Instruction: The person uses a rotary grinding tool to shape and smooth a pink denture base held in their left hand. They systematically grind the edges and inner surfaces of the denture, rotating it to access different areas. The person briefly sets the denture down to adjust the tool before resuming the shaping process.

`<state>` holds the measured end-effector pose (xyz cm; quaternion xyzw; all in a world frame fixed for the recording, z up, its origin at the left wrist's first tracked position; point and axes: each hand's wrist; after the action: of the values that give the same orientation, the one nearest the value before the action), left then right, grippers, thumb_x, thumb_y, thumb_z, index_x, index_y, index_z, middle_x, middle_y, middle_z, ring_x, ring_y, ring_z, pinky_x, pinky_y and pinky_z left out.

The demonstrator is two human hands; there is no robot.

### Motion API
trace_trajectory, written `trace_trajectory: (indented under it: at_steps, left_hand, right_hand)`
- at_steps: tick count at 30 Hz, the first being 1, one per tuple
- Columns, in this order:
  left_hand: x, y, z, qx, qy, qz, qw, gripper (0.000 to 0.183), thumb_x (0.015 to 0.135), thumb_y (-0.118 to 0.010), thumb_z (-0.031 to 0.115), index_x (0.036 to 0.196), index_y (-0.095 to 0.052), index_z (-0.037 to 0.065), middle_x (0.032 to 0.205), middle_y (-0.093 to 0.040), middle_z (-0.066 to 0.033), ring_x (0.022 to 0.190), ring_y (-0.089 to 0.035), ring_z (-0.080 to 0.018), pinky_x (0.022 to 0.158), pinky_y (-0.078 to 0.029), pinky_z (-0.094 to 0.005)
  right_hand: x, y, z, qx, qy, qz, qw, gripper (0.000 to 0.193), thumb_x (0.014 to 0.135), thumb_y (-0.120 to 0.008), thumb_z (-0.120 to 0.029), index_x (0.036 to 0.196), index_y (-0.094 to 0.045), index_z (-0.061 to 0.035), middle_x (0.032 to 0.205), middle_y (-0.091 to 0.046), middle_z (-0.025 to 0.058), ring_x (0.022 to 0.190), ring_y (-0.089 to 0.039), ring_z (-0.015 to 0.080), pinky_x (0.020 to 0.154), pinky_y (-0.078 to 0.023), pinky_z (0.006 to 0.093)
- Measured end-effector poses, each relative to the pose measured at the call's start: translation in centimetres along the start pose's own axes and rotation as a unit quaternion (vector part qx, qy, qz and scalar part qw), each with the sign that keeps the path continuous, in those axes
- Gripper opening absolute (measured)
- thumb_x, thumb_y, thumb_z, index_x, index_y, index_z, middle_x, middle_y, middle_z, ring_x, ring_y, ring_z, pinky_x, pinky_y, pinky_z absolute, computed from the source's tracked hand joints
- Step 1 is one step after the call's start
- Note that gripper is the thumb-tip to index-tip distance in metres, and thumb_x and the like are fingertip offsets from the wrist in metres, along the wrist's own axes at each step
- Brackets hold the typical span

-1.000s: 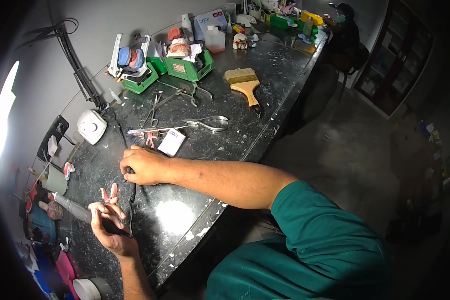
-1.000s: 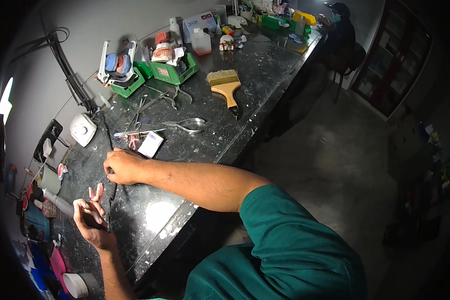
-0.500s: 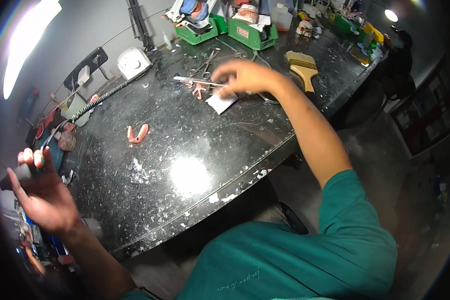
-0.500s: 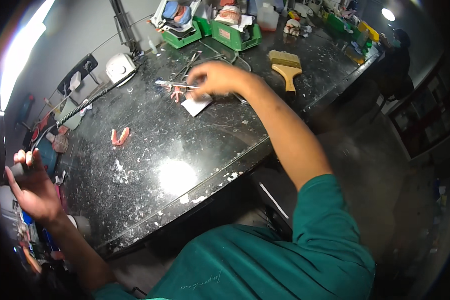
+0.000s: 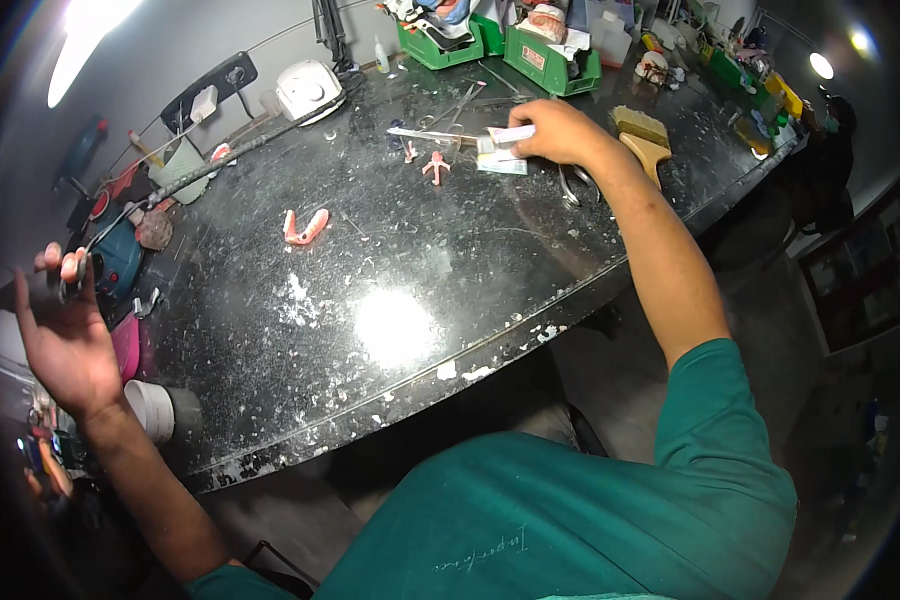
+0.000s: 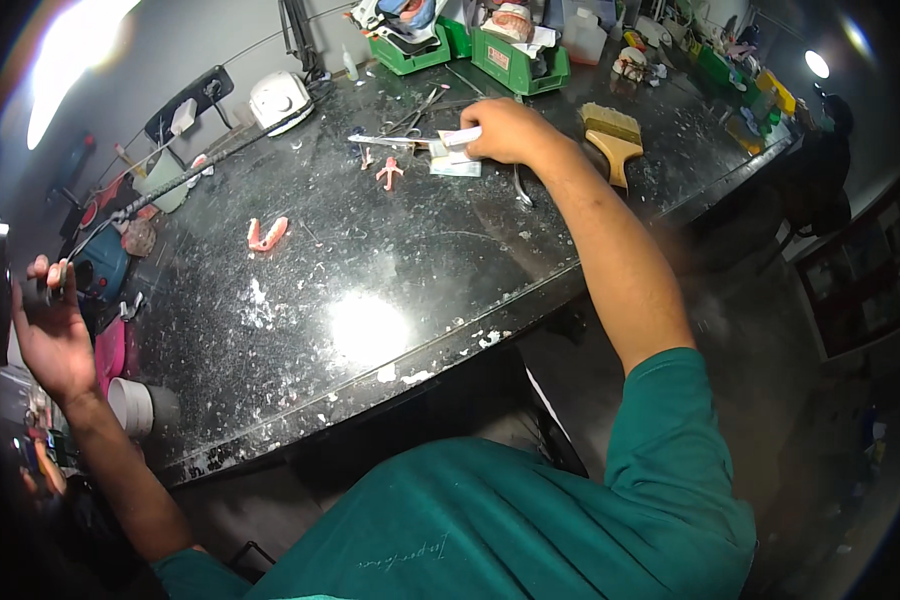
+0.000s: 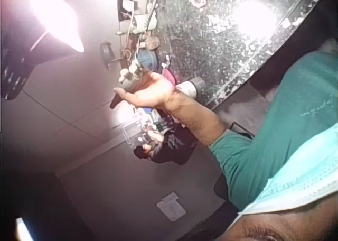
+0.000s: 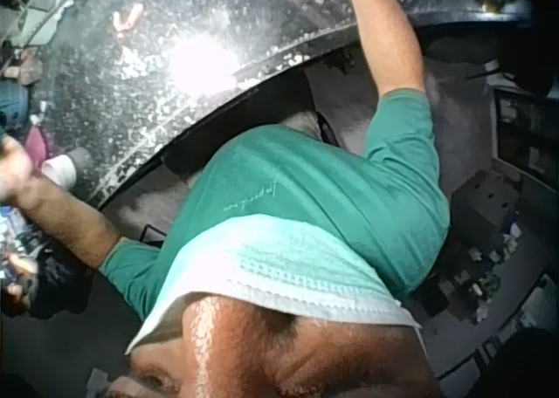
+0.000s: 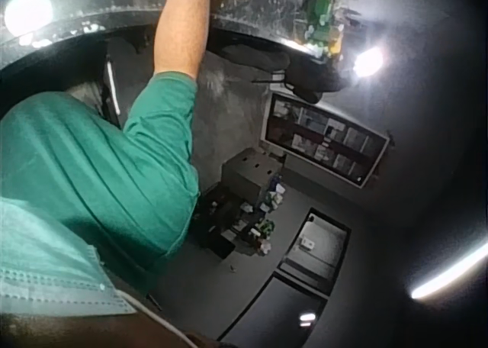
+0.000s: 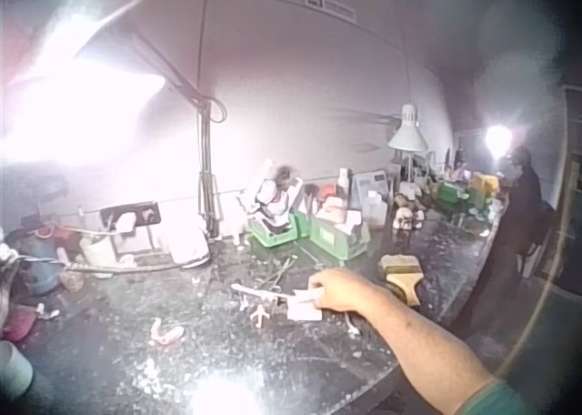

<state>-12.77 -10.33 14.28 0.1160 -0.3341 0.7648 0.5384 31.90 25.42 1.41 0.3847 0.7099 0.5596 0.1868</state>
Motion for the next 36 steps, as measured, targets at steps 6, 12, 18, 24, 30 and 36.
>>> trace_trajectory:
  at_steps: [6,12,18,24,30,36]
  left_hand:
    - [0.5,-2.6,-0.4,-0.077,0.032,-0.114,0.990,0.029,0.104,-0.046,0.022,0.106,-0.052,-0.007,0.112,-0.056,-0.0168,0.110,-0.058,-0.0318,0.113,-0.040,-0.0450]
    - [3.6,-2.3,5.1,-0.032,0.069,-0.254,0.964,0.041,0.104,-0.041,0.021,0.118,-0.059,-0.013,0.123,-0.064,-0.0238,0.122,-0.056,-0.0394,0.118,-0.033,-0.0463]
    - [3.0,0.8,8.4,0.075,0.067,-0.189,0.977,0.043,0.105,-0.038,0.021,0.121,-0.059,-0.013,0.122,-0.065,-0.0235,0.123,-0.057,-0.0399,0.116,-0.037,-0.0444]
    - [3.1,2.8,7.1,-0.037,0.123,-0.290,0.948,0.042,0.103,-0.033,0.012,0.132,-0.045,-0.017,0.136,-0.052,-0.0302,0.135,-0.045,-0.0432,0.121,-0.031,-0.0468]
    - [3.2,2.8,5.6,-0.003,0.097,-0.364,0.926,0.045,0.105,-0.027,0.010,0.141,-0.031,-0.017,0.147,-0.040,-0.0294,0.141,-0.037,-0.0399,0.124,-0.027,-0.0437]
    - [2.9,6.1,4.6,0.073,0.046,-0.026,0.996,0.029,0.105,-0.044,0.015,0.121,-0.048,-0.009,0.121,-0.054,-0.0177,0.116,-0.056,-0.0296,0.116,-0.040,-0.0411]
  right_hand:
    - [2.4,-1.5,-1.4,-0.064,-0.001,0.018,0.998,0.038,0.075,-0.074,-0.017,0.110,-0.064,-0.0055,0.102,-0.069,0.0195,0.098,-0.066,0.0366,0.084,-0.051,0.0437]
    - [3.7,-2.6,2.7,0.026,0.031,0.017,0.999,0.042,0.074,-0.072,-0.017,0.111,-0.066,-0.0003,0.102,-0.069,0.0226,0.097,-0.067,0.0362,0.086,-0.051,0.0411]
    - [4.3,-2.6,1.7,0.092,0.024,0.036,0.995,0.039,0.074,-0.070,-0.014,0.108,-0.068,0.0040,0.091,-0.069,0.0190,0.085,-0.067,0.0280,0.081,-0.051,0.0346]
    - [3.9,1.6,3.6,0.141,-0.030,-0.009,0.990,0.048,0.086,-0.076,-0.041,0.117,-0.070,-0.0045,0.100,-0.071,0.0042,0.089,-0.062,0.0130,0.084,-0.047,0.0303]
    - [2.2,5.4,3.3,0.361,-0.036,0.046,0.931,0.041,0.088,-0.076,-0.028,0.121,-0.067,-0.0068,0.107,-0.070,0.0036,0.100,-0.063,0.0132,0.090,-0.049,0.0315]
    - [-1.1,4.9,2.6,0.531,-0.040,0.035,0.846,0.039,0.093,-0.064,-0.013,0.128,-0.054,-0.0007,0.115,-0.065,0.0092,0.101,-0.065,0.0169,0.080,-0.056,0.0302]
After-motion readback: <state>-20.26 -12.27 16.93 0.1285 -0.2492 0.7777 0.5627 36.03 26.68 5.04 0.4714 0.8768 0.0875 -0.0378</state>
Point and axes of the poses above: each hand's wrist, its own x-axis towards the middle knuckle, its own y-axis out of the back of the hand, z = x × y
